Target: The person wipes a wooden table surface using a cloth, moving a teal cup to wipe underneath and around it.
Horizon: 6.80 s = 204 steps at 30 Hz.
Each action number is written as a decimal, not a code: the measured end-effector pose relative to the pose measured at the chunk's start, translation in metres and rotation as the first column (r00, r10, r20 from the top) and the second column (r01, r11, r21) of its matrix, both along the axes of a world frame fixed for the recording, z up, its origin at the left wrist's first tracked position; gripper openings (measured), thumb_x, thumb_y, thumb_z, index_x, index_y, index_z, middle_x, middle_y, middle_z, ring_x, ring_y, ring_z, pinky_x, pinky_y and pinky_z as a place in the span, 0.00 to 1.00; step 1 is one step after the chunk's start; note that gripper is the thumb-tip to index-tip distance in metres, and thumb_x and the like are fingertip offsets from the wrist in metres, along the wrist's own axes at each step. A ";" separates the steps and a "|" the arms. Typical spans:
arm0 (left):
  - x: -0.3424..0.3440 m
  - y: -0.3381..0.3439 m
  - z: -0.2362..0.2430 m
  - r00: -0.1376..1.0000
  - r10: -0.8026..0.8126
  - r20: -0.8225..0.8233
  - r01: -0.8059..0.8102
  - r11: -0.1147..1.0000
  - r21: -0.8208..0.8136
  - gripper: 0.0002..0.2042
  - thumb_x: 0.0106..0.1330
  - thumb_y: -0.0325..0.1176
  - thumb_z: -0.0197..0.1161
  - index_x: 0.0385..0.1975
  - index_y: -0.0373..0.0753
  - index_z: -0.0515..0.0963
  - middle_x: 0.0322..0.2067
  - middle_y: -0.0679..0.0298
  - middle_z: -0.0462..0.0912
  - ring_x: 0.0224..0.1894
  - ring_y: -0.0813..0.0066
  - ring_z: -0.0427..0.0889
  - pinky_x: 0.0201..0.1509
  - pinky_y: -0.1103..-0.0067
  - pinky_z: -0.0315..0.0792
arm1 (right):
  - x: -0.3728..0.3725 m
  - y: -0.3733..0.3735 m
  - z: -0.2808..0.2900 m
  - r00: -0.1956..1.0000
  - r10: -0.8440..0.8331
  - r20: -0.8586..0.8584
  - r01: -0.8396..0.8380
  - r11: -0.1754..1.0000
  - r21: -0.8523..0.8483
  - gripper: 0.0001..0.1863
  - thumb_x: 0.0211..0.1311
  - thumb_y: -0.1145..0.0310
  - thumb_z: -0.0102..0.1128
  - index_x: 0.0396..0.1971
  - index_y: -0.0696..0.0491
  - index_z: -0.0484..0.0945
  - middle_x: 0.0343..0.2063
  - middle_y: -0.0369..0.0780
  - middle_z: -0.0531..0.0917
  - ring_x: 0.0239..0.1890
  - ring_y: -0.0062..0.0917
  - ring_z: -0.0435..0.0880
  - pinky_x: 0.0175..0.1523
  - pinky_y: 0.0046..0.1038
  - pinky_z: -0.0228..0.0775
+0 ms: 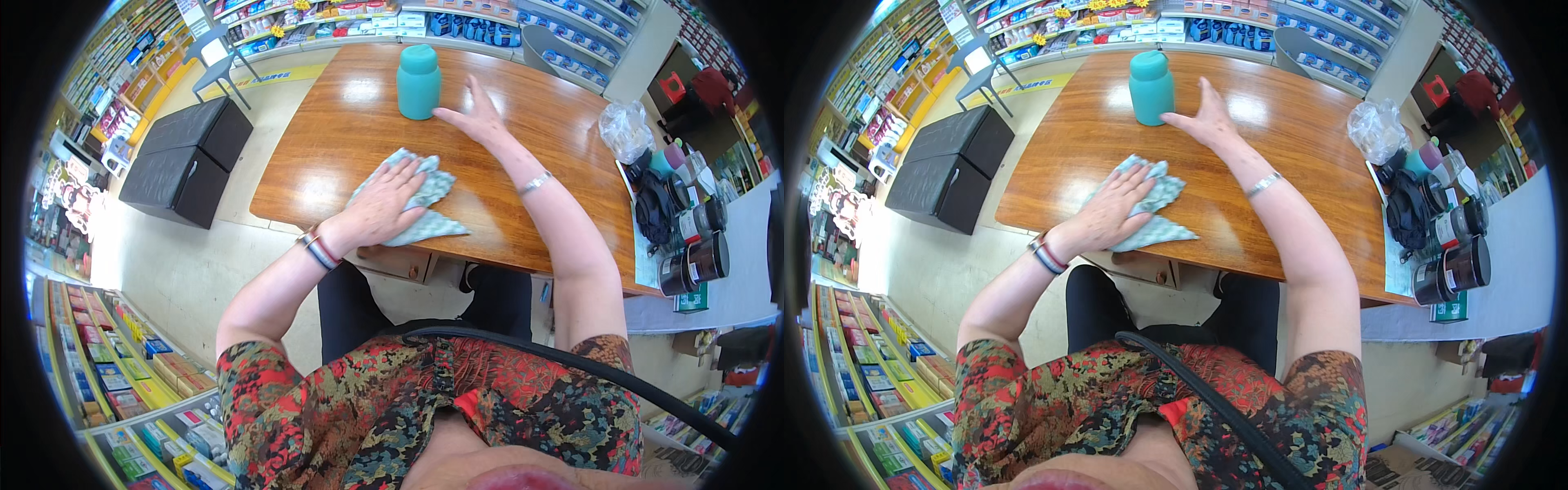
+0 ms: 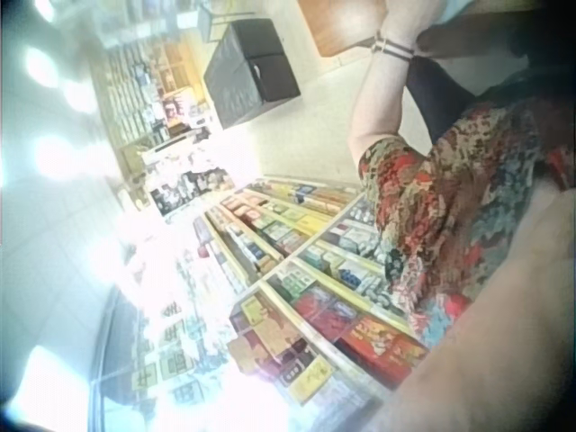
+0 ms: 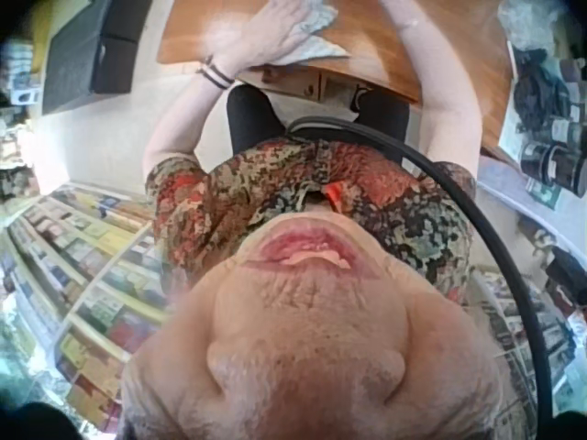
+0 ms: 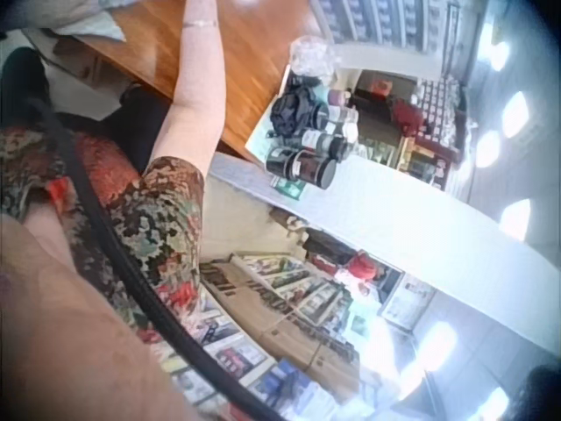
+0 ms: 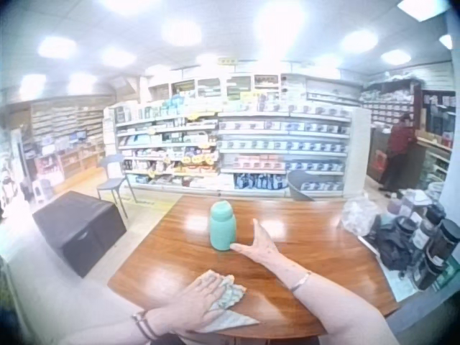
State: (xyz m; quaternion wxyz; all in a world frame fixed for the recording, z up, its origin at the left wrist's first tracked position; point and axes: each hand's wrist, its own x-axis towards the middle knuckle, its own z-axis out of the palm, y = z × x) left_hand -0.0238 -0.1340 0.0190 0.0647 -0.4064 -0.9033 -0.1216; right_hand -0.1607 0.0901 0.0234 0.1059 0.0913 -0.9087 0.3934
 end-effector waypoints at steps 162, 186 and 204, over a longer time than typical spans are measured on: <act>-0.003 0.275 -0.044 0.995 -0.091 0.052 0.051 0.852 0.521 0.20 0.64 0.44 0.57 0.50 0.37 0.76 0.54 0.50 0.74 0.60 0.55 0.70 0.64 0.67 0.62 | 0.181 0.239 -0.025 0.975 -0.068 -0.212 0.004 0.957 -0.290 0.21 0.64 0.63 0.57 0.54 0.57 0.70 0.47 0.42 0.79 0.51 0.25 0.76 0.55 0.26 0.71; -0.116 0.217 -0.015 0.965 -0.036 0.260 -0.162 0.698 0.698 0.37 0.41 0.49 0.77 0.50 0.36 0.71 0.45 0.53 0.80 0.50 0.60 0.79 0.56 0.69 0.72 | 0.198 0.221 -0.039 0.984 0.093 -0.153 0.033 0.749 0.662 0.28 0.60 0.56 0.55 0.59 0.50 0.69 0.61 0.46 0.67 0.62 0.49 0.64 0.66 0.44 0.53; -0.156 0.119 -0.017 0.925 0.297 0.238 -0.378 0.640 0.669 0.33 0.47 0.45 0.75 0.51 0.35 0.72 0.45 0.54 0.80 0.47 0.64 0.80 0.50 0.71 0.76 | 0.001 0.229 -0.069 0.969 -0.003 -0.246 0.189 0.650 0.736 0.22 0.71 0.61 0.34 0.58 0.49 0.70 0.60 0.45 0.70 0.63 0.34 0.67 0.68 0.36 0.53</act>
